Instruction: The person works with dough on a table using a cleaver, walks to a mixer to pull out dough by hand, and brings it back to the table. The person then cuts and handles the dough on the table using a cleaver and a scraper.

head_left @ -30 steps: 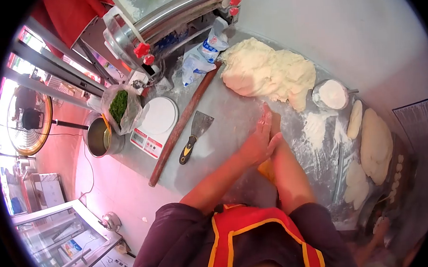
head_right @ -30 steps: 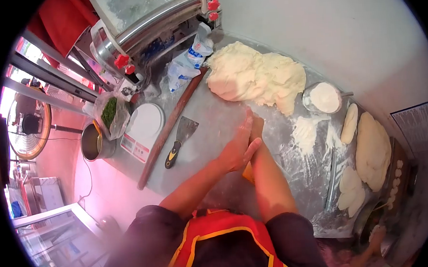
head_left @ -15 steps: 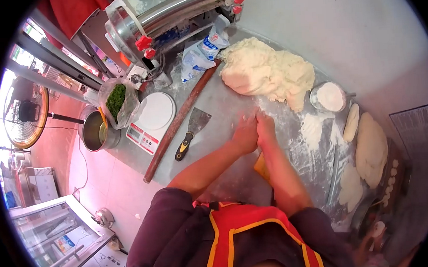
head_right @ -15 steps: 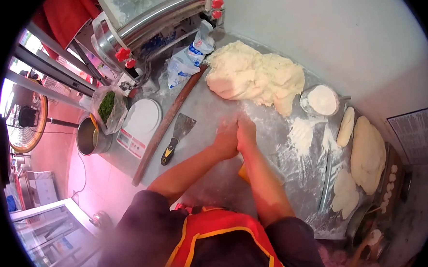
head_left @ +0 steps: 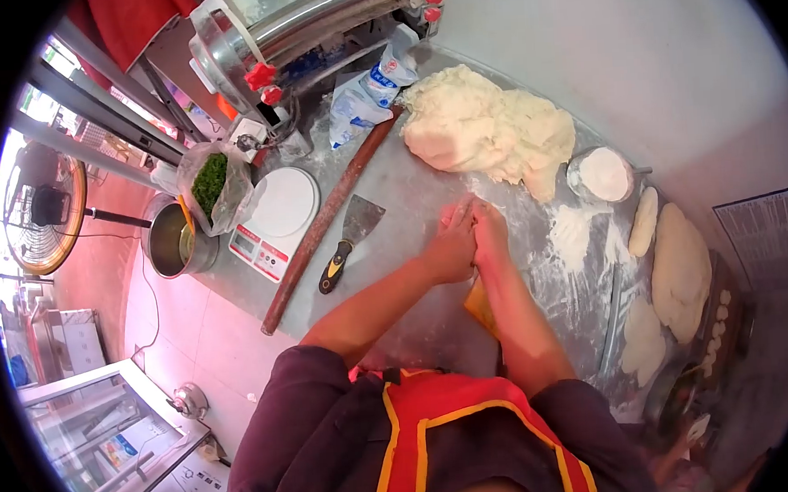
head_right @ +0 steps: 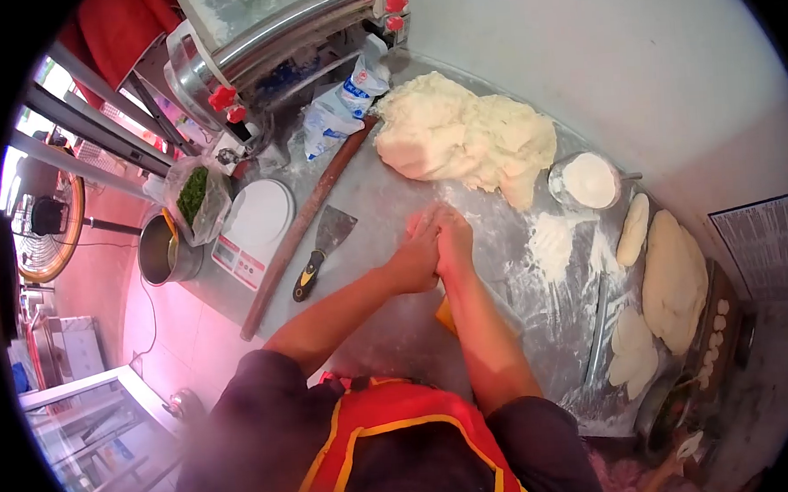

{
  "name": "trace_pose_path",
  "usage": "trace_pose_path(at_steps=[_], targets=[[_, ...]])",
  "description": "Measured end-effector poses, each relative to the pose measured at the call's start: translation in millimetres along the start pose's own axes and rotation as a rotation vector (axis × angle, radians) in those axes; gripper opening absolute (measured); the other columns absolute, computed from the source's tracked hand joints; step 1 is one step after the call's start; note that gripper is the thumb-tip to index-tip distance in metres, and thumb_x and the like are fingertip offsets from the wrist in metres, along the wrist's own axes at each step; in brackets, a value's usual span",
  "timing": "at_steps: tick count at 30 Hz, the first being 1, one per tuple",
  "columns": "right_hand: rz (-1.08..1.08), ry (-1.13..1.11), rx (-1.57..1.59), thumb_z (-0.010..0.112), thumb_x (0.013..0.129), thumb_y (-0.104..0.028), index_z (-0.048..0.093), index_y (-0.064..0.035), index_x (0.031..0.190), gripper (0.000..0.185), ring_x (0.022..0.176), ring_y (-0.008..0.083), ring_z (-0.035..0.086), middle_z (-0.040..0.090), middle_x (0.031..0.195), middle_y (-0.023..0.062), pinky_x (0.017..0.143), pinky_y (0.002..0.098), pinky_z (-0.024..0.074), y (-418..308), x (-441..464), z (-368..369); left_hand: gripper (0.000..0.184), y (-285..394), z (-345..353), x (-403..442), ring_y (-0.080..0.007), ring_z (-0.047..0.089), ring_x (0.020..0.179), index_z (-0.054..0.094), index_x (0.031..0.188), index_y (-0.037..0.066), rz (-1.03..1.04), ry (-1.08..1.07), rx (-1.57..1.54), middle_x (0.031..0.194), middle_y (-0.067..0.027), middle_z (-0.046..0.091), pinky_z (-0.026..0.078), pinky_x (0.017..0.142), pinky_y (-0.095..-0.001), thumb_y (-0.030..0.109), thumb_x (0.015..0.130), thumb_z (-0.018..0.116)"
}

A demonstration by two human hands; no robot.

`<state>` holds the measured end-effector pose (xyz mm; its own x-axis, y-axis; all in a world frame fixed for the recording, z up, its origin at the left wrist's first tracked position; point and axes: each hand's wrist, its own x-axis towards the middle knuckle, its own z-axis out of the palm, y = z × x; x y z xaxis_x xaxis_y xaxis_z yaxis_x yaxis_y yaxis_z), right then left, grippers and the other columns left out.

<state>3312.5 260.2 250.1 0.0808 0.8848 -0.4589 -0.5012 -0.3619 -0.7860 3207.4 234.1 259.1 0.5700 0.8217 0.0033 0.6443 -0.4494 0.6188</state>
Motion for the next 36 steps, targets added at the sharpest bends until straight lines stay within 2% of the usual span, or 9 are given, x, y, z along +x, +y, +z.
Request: trace_pose_path(at_steps=[4,7,10,16,19,23,27,32,36], targets=[[0.115,0.159,-0.119,0.048,0.096,-0.022,0.054,0.0019,0.112,0.029,0.081,0.0206,0.060,0.061,0.094,0.0109,0.068,0.0334,0.0509,-5.7,10.3,-0.6,0.077,0.3,4.2,-2.1,-0.0383,0.007,0.144,0.031,0.142,-0.003,0.048,0.054,0.197,0.151,-0.0244,0.020,0.013,0.110,-0.0619,0.011,0.073,0.061],[-0.110,0.225,-0.145,0.047,0.095,-0.021,0.059,0.0033,0.109,0.030,0.083,0.0213,0.061,0.063,0.097,0.0116,0.069,0.0323,0.0506,8.4,0.9,2.6,0.069,-14.0,15.5,-1.6,-0.0348,0.006,0.145,0.034,0.141,-0.002,0.096,0.176,0.363,0.153,-0.0214,0.019,0.013,0.111,-0.0614,0.017,0.078,0.057],[-0.728,0.422,-0.672,0.043,0.097,-0.024,0.055,0.0037,0.105,0.031,0.083,0.0217,0.060,0.062,0.098,0.0133,0.068,0.0353,0.0495,39.2,-6.9,21.5,0.068,-24.3,19.0,2.6,-0.0329,0.009,0.145,0.037,0.140,-0.002,0.122,0.239,0.417,0.154,-0.0189,0.017,0.011,0.112,-0.0596,0.022,0.080,0.056],[0.026,0.236,-0.174,0.046,0.097,-0.029,0.062,0.0034,0.097,0.036,0.088,0.0195,0.060,0.064,0.100,0.0131,0.069,0.0339,0.0481,11.5,17.1,-6.2,0.066,-6.4,-3.1,-0.3,-0.0310,0.016,0.144,0.042,0.138,0.003,0.175,0.153,0.485,0.155,-0.0157,0.018,0.008,0.112,-0.0592,0.022,0.077,0.058],[0.054,0.200,-0.376,0.051,0.095,-0.029,0.063,0.0029,0.095,0.033,0.081,0.0177,0.058,0.064,0.092,0.0112,0.068,0.0330,0.0463,-13.8,22.7,-16.8,0.054,-11.7,-9.2,0.8,-0.0281,0.027,0.140,0.054,0.127,0.006,0.239,0.265,0.435,0.147,-0.0154,0.034,0.007,0.113,-0.0584,0.021,0.076,0.059],[-0.391,0.066,-0.668,0.057,0.092,-0.027,0.063,-0.0004,0.089,0.027,0.072,0.0119,0.053,0.061,0.080,0.0040,0.064,0.0285,0.0433,-20.2,18.0,-12.7,0.033,-15.0,-25.3,0.1,-0.0260,0.046,0.127,0.070,0.102,0.009,0.280,0.091,0.376,0.121,-0.0132,0.060,0.006,0.114,-0.0592,0.023,0.075,0.059],[-0.256,-0.288,-0.880,0.057,0.093,-0.023,0.062,-0.0024,0.089,0.021,0.071,0.0057,0.049,0.059,0.080,-0.0024,0.063,0.0236,0.0414,-35.7,2.4,1.5,0.019,-15.6,-17.3,9.3,-0.0301,0.055,0.108,0.070,0.087,0.007,0.365,-0.044,0.397,0.102,-0.0126,0.065,0.028,0.104,-0.0563,0.021,0.078,0.061],[-0.020,-0.408,-0.653,0.058,0.092,-0.019,0.064,-0.0022,0.092,0.017,0.073,0.0062,0.051,0.059,0.081,-0.0023,0.065,0.0227,0.0422,-51.3,-7.6,4.5,0.029,-1.4,-39.8,6.5,-0.0281,0.061,0.085,0.068,0.060,0.009,0.367,-0.091,-0.134,0.070,-0.0061,0.066,0.032,0.103,-0.0503,0.032,0.078,0.067],[-0.037,-0.441,-0.607,0.059,0.092,-0.018,0.063,-0.0010,0.097,0.019,0.077,0.0079,0.055,0.062,0.084,0.0007,0.069,0.0237,0.0449,-53.6,-12.8,-2.6,0.038,-1.6,-57.3,2.7,-0.0277,0.062,0.078,0.068,0.059,0.009,0.405,0.005,-0.300,0.058,-0.0037,0.061,0.031,0.104,-0.0497,0.041,0.080,0.067]])
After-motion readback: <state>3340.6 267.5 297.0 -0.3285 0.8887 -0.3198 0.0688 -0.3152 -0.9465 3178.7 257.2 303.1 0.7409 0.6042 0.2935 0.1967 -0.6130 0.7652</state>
